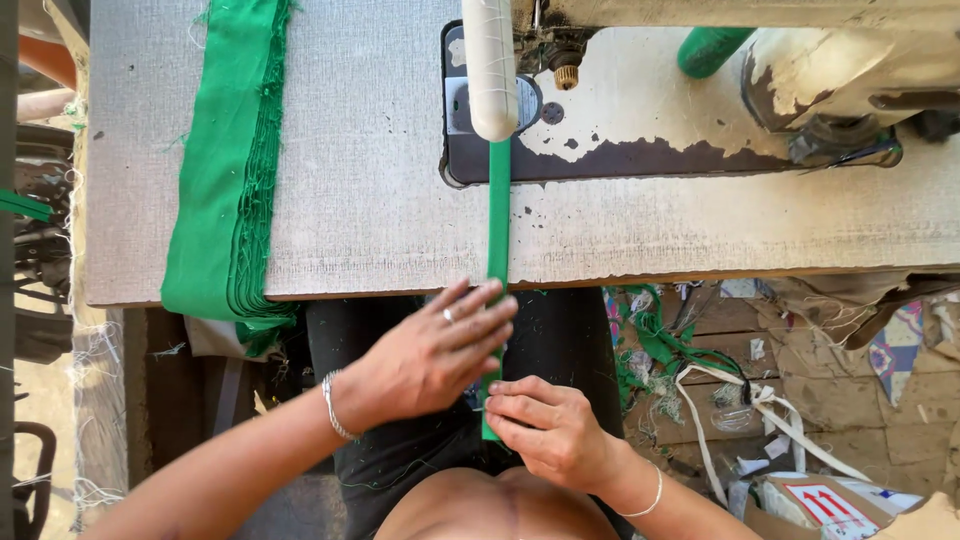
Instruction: Folding and aligning green fabric strips at a sewing machine for preparation
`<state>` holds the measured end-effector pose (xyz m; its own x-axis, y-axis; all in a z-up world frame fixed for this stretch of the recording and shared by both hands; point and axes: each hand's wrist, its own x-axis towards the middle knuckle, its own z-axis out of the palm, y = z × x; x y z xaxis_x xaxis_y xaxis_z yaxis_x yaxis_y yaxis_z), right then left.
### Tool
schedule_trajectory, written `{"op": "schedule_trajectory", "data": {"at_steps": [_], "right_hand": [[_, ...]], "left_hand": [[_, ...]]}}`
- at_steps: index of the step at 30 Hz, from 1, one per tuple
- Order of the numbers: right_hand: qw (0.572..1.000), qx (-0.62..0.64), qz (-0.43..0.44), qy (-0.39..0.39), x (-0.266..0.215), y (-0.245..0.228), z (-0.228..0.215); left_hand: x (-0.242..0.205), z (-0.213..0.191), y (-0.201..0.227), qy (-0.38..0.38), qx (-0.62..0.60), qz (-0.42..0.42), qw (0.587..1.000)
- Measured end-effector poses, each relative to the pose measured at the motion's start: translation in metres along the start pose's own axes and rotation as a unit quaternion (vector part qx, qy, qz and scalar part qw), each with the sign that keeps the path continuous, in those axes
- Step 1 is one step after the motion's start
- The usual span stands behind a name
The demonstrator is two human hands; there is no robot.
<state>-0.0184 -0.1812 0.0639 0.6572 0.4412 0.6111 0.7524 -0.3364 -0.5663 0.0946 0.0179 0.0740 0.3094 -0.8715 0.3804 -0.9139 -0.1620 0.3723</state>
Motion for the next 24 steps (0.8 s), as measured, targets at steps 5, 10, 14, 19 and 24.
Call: {"op": "schedule_trajectory", "data": {"at_steps": [5, 10, 14, 19, 24], "right_hand": [[0.997, -0.059, 0.001, -0.041, -0.014, 0.002, 0.000], [0.997, -0.073, 0.003, -0.029, -0.024, 0.009, 0.010], [0.996, -0.084, 0.003, -0.029, -0.010, -0.002, -0.001], [0.992, -0.103, 0.017, -0.072, -0.015, -0.007, -0.007], [0.992, -0.090, 0.033, -0.080, -0.009, -0.011, -0.006]], "left_hand": [[-0.011, 0.001, 0.010, -0.058, -0.081, 0.028, 0.995], [0.035, -0.035, -0.058, 0.139, -0.028, -0.160, 0.977], [0.098, -0.023, -0.183, 0.108, 0.145, -0.246, 0.952], [0.144, 0.012, -0.267, 0.142, 0.131, -0.279, 0.941], [0.149, 0.027, -0.293, 0.087, 0.120, -0.287, 0.947]]}}
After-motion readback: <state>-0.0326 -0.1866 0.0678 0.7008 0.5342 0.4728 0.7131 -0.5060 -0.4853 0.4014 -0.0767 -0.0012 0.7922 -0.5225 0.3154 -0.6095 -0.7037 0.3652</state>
